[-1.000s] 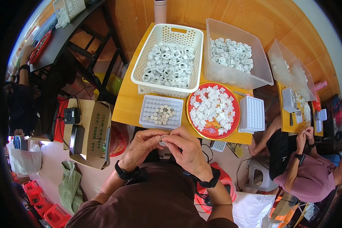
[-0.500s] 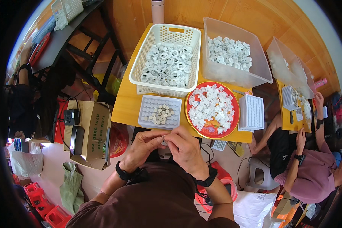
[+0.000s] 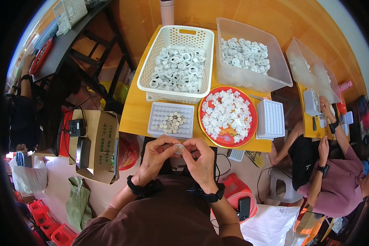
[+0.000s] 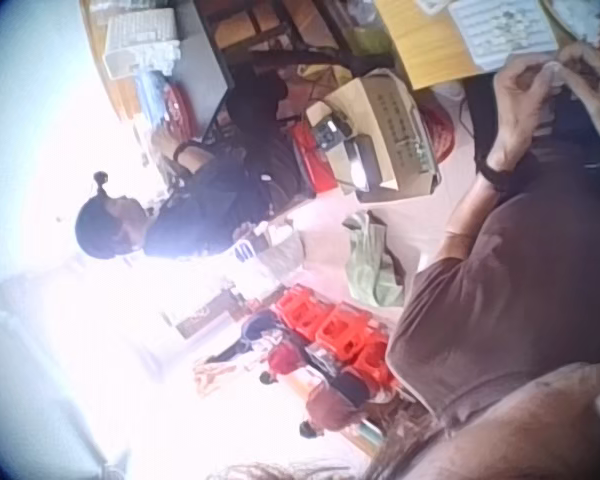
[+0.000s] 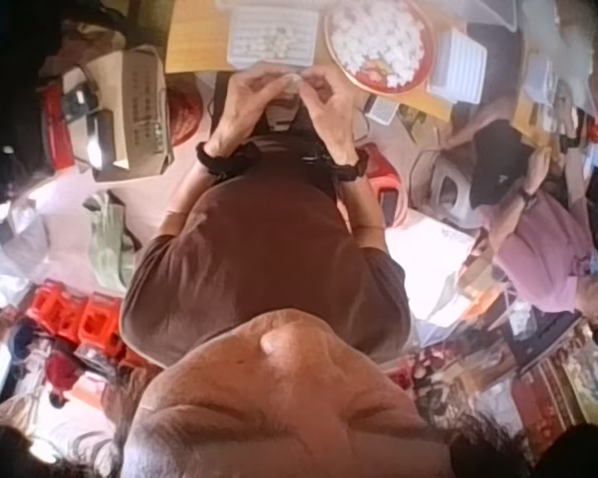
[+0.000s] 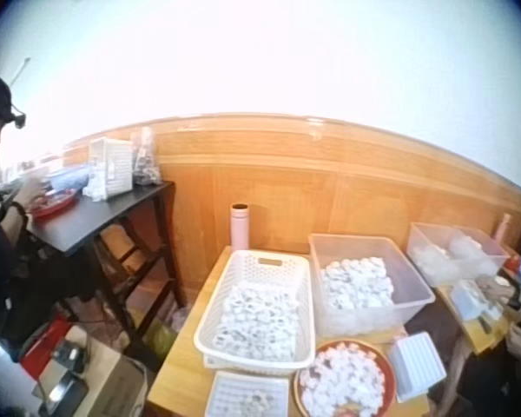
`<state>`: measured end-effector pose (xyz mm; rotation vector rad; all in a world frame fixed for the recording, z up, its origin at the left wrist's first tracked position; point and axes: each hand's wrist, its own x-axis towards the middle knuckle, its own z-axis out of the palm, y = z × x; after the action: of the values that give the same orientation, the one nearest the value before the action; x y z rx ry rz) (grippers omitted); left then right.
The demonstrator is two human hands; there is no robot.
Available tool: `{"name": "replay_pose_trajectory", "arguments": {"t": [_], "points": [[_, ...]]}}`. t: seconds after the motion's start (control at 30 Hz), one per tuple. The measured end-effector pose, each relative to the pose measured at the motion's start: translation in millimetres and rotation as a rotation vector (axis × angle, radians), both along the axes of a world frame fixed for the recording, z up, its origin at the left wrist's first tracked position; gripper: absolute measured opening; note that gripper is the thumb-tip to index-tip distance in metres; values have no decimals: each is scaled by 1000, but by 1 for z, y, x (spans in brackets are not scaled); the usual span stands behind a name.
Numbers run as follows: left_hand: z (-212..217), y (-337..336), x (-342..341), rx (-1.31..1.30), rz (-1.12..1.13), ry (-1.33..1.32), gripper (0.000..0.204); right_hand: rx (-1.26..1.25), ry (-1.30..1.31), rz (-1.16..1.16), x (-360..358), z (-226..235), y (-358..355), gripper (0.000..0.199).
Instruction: The person picks up a white plastic base and a small metal disc, then presses the disc into the base by hand. They then add a white plastic cover from a tray, snap the components together, and place the assembled unit into a white plastic grid.
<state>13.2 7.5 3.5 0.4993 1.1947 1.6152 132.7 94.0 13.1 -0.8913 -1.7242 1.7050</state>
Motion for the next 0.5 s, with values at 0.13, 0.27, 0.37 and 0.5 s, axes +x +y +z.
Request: {"name": "replay_pose_trajectory", "arguments": {"t": [0.13,0.27,0.37,0.5], "points": [[-1,1,3,17,32,109,11,74,-27,12,-2,4,-2,9],[-3,0,2,26,44,175,10,174,-40,-3,-4,1,-7,9],[-2,2,6,23,85,213,10,481,-73,-75,-8,1,-12,9],[3,4,-1,-24,72,203,10,334,27,-106,-6,-4,-12,10]]}}
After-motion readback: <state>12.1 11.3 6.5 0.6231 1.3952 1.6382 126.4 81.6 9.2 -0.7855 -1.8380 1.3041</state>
